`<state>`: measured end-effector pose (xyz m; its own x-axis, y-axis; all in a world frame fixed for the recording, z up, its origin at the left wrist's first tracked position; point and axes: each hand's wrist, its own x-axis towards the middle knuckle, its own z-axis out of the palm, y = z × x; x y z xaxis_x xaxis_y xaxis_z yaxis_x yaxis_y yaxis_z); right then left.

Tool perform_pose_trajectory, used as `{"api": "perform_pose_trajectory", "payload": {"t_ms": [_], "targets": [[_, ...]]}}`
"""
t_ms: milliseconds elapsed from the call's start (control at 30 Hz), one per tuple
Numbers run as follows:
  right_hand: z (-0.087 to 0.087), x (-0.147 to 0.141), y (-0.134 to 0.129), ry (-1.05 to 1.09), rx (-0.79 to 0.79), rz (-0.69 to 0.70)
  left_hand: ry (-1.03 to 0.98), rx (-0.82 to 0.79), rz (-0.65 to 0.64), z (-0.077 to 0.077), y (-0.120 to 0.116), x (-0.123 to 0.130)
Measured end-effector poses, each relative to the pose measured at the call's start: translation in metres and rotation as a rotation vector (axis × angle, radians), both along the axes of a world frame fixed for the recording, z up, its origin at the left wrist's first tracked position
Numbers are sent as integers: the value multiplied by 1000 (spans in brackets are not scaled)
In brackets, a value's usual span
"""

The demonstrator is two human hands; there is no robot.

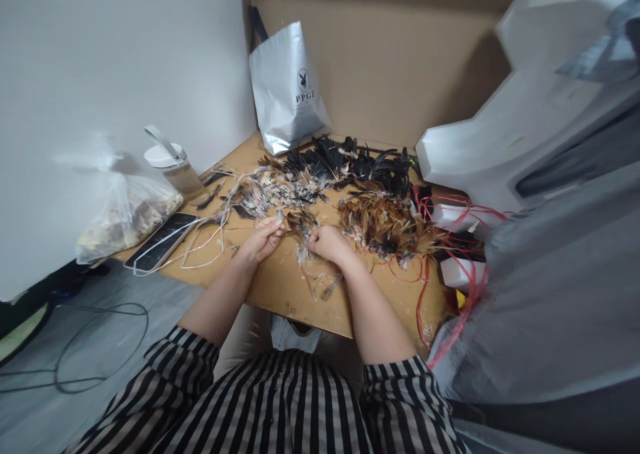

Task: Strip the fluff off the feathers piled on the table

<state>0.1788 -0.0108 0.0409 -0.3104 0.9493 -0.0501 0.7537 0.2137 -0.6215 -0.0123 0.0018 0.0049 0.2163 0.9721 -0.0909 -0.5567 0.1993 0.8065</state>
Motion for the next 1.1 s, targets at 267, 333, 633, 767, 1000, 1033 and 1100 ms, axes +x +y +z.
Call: {"api": "perform_pose_trajectory", "payload": {"t_ms": [267, 333, 633, 767, 1000, 1033, 1100], "targets": [[-2, 3, 7, 554, -9, -198, 81, -19, -59, 2, -4, 4], [-1, -4, 6, 644, 32, -218, 101, -12, -99, 3, -7, 4], [-14, -37, -5, 645, 271, -251, 51, -18, -239, -2, -9, 6], [-15, -43, -8, 669, 246, -201, 21, -33, -226, -5, -7, 5], [-10, -37, -5, 1107, -289, -167, -78, 26, -211, -2, -8, 2], [-9, -36, -5, 1138, -361, -125, -93, 37, -220, -2, -9, 2], [-9, -35, -6, 1175, -460, -48, -109, 50, -251, 0, -10, 2]]}}
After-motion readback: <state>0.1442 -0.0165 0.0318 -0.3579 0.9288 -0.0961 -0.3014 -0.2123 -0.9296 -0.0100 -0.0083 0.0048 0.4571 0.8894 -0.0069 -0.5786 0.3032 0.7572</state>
